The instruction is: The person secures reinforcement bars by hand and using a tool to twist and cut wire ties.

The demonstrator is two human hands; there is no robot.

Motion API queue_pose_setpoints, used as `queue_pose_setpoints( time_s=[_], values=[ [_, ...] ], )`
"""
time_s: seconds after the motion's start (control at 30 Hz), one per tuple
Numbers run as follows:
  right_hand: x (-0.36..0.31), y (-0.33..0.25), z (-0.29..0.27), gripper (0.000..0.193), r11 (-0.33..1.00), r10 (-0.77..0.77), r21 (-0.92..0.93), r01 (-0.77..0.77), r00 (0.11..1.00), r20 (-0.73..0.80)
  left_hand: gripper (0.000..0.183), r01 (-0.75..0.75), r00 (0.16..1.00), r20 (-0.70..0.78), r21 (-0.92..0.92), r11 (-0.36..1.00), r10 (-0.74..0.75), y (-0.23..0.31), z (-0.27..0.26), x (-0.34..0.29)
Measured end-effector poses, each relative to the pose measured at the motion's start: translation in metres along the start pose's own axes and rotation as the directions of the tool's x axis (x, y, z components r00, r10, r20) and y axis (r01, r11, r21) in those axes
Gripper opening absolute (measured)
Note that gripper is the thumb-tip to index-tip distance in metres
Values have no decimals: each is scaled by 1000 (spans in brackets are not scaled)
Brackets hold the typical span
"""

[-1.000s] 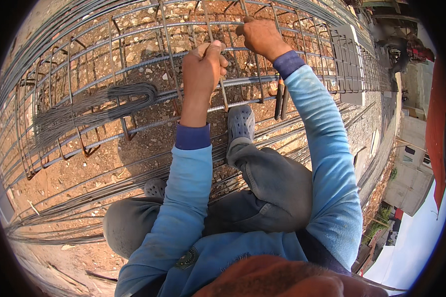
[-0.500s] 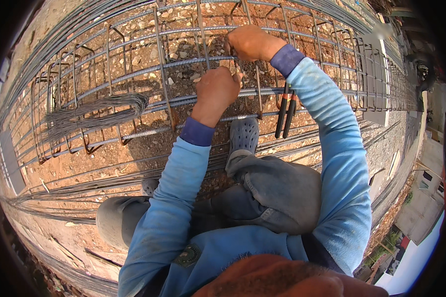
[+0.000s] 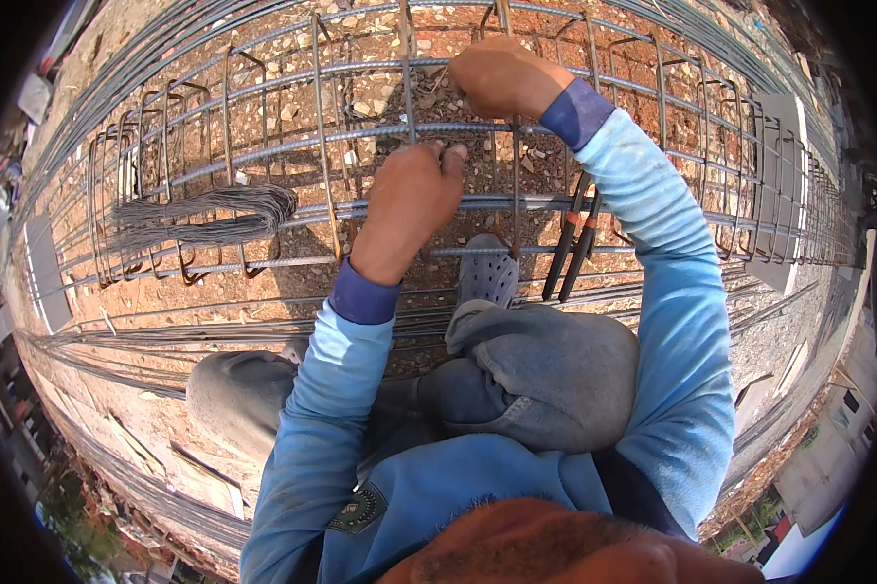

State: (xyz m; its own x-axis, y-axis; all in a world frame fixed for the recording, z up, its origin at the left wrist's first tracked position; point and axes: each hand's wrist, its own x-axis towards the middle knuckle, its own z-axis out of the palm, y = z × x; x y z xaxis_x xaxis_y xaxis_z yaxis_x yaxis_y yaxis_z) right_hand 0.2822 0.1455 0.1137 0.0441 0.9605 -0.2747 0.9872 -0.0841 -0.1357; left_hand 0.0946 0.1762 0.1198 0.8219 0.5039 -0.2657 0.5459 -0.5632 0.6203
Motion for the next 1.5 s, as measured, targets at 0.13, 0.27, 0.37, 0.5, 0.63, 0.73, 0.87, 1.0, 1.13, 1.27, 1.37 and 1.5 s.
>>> queue_pose_setpoints(
  time_s=[0.13,0.27,0.37,0.5,0.63,0.73,0.87,1.0,1.13,1.27,1.37,1.5],
  values=[
    [-6,7,4,14,998,58,-17,-57,995,75,35,-49,988,-147,-1,999,49,-12,38,-1],
    [-13,13,7,12,989,-9,147,5,1000,24,42,152,984,-2,-508,848,-178,5,41,4],
    [-10,9,8,12,994,-12,106,11,1000,13,36,432,891,348,-849,305,-292,7,34,3],
    [-10,-2,9,13,997,-33,69,40,994,-104,27,452,833,412,-892,24,-370,-2,27,1],
    [5,-14,11,15,997,-36,60,39,998,-54,27,446,843,398,-893,56,-363,-12,21,-4],
    [12,-17,17,16,989,-38,143,35,999,19,28,425,854,380,-903,56,-354,-17,13,-9],
    [14,-15,24,16,971,-69,233,62,997,22,28,319,948,159,-495,808,-277,-26,-16,-2],
    [20,-17,30,19,959,-77,266,103,992,-104,25,-62,995,-62,174,983,73,-31,-32,12],
    [20,-21,19,19,937,-24,348,14,999,26,22,-183,982,119,438,880,145,-21,-52,18],
    [9,-27,17,19,907,-42,413,84,993,-110,21,-262,963,42,392,882,268,-41,-66,34],
    [16,-17,23,20,876,4,481,-18,1000,28,23,-302,953,129,404,863,273,-39,-69,41],
    [21,-17,28,22,909,12,416,-30,999,45,23,-286,958,143,371,883,250,-42,-71,38]
  ],
)
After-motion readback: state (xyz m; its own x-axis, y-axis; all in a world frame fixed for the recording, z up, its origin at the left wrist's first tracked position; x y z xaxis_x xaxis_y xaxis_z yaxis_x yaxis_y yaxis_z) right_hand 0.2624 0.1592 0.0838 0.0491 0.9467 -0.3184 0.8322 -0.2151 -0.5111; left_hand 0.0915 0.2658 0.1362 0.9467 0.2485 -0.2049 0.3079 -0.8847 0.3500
